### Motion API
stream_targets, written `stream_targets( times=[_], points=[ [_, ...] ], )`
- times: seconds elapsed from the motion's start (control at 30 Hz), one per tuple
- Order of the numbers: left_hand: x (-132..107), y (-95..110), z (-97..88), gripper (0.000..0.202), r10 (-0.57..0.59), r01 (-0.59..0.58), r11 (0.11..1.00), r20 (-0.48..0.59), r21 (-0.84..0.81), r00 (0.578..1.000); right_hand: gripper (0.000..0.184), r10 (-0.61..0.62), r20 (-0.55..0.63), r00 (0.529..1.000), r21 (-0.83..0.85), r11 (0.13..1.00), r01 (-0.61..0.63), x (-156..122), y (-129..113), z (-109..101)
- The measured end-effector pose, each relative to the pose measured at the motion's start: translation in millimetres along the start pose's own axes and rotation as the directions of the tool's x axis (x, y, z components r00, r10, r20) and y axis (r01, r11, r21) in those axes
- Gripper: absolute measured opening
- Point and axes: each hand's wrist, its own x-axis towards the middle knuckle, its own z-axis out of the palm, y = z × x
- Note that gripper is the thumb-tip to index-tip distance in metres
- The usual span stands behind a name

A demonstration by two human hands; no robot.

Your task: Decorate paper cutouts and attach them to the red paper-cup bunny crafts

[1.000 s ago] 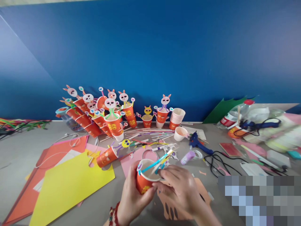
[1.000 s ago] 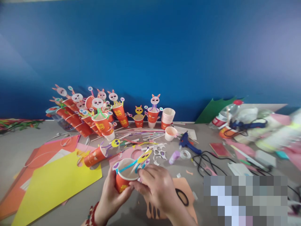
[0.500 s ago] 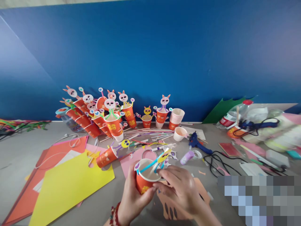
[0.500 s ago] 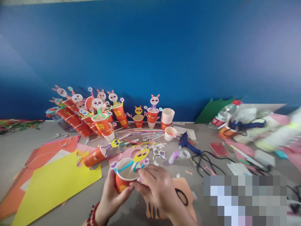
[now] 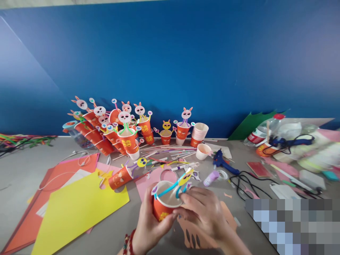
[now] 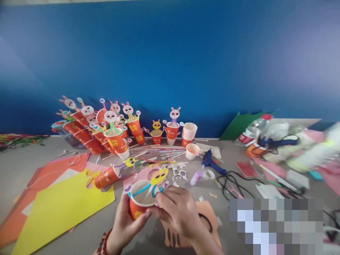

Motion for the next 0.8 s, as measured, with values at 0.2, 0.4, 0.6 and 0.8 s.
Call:
stream_targets(
  times=[0.2,0.4,0.6,0.8],
  points=[
    [-0.7,-1.5,1.2,0.060,0.029,-0.028,0.998,0.016,-0.063,0.999,0.021,0.005,0.024,1.000,0.054,0.999,-0.006,-1.8,2.4,-0.8],
    [1.1,-0.1,1.5,0.054,0.036,-0.036,0.996,0.002,-0.081,0.999,0.018,-0.010,0.022,1.000,0.049,0.999,0.009,-2.0,3.3,-1.0],
    [1.0,-1.1,2.5,0.058,-0.018,0.017,0.987,-0.011,-0.157,1.000,0.020,0.005,-0.007,1.000,0.067,0.998,-0.005,-4.6,4.2,1.7],
    [4.7,-1.4,4.0,0.059,-0.238,0.227,0.881,0.025,-0.416,0.971,0.008,0.261,-0.253,0.932,0.212,0.954,-0.210,-26.7,-13.8,21.0]
  ],
)
